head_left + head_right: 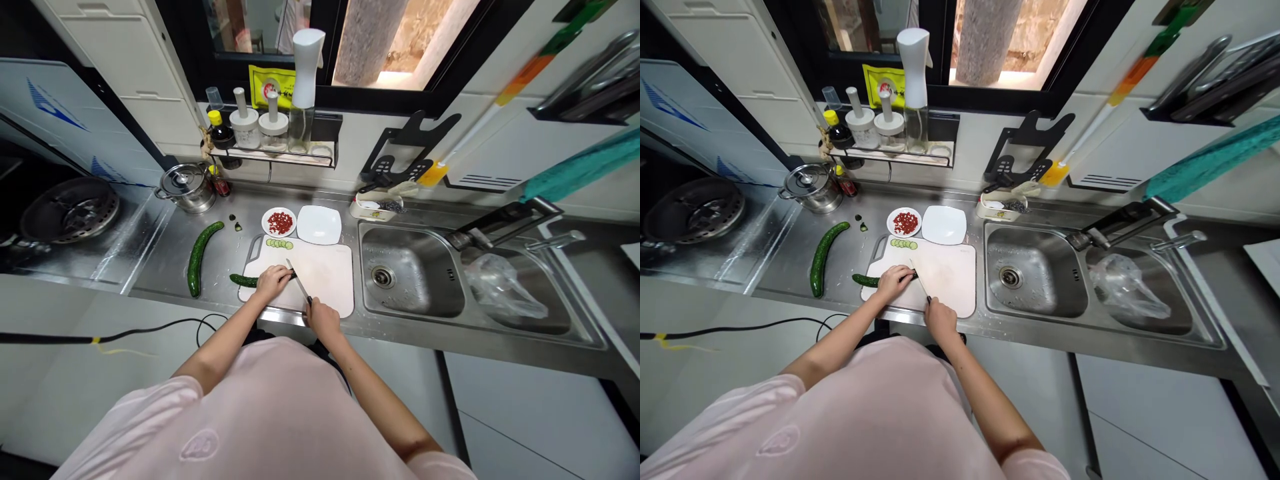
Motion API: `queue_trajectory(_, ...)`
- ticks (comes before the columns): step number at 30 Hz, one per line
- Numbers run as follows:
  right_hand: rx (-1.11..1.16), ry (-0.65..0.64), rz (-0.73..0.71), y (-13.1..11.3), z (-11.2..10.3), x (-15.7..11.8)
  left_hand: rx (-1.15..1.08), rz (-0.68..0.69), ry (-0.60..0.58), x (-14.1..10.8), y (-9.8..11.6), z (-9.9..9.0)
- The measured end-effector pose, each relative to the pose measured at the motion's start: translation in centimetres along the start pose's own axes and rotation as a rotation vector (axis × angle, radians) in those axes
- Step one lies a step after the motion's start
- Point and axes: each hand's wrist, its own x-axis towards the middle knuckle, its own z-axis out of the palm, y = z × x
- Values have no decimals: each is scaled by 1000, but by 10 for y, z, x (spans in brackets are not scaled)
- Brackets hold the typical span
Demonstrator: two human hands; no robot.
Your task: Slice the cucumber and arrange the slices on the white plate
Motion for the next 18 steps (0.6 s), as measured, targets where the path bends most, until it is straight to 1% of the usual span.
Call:
queue_trajectory(7,-12,-7,-19,12,6,-13,-6,-14,-7,0,1,0)
queue_trajectory(18,5,-25,-13,12,3,-14,-8,-42,-18,-1,3,-1)
